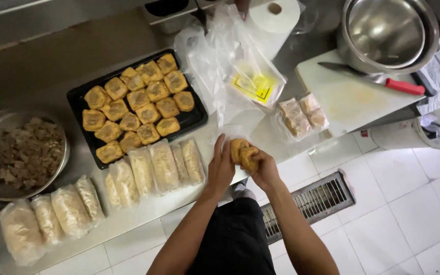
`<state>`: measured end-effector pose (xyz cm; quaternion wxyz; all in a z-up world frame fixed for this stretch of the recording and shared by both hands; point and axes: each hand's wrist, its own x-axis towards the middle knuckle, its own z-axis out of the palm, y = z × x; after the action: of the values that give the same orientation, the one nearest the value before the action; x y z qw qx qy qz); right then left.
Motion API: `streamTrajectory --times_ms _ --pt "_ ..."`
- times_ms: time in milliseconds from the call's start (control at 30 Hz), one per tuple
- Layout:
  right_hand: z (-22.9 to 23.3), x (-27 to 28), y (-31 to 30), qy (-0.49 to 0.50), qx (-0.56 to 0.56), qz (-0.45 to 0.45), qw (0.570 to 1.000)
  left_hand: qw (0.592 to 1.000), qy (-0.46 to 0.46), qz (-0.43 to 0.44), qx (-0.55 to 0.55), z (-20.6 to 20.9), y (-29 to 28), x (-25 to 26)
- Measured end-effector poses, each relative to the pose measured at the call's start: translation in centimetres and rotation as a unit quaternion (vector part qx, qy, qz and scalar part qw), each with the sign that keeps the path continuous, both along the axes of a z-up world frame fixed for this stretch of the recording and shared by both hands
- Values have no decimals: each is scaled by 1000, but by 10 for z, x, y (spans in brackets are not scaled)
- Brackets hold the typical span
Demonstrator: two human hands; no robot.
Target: The person takes square food items from a tray and small rolls from a pile, placing them into individual plastic bags and folding the bags to close them.
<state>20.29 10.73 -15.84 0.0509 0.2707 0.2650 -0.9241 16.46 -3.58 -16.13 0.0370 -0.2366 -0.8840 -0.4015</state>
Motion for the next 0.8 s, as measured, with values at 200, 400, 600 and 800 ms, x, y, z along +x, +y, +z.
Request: streamTrajectory --times_ms 200,400,600,800 --pt "-4 0 -26 -47 166 -142 975 997 57 -42 34 -11 4 9" --pt "-5 -7 -35 -72 359 -178 913 998 -41 -29 36 -9 6 6" --pt "62 15 -43 -134 429 -91 889 998 -30 -40 42 -1 1 -2" --pt "-24 -4 -17 -109 323 36 939 996 -71 -44 15 2 -11 6"
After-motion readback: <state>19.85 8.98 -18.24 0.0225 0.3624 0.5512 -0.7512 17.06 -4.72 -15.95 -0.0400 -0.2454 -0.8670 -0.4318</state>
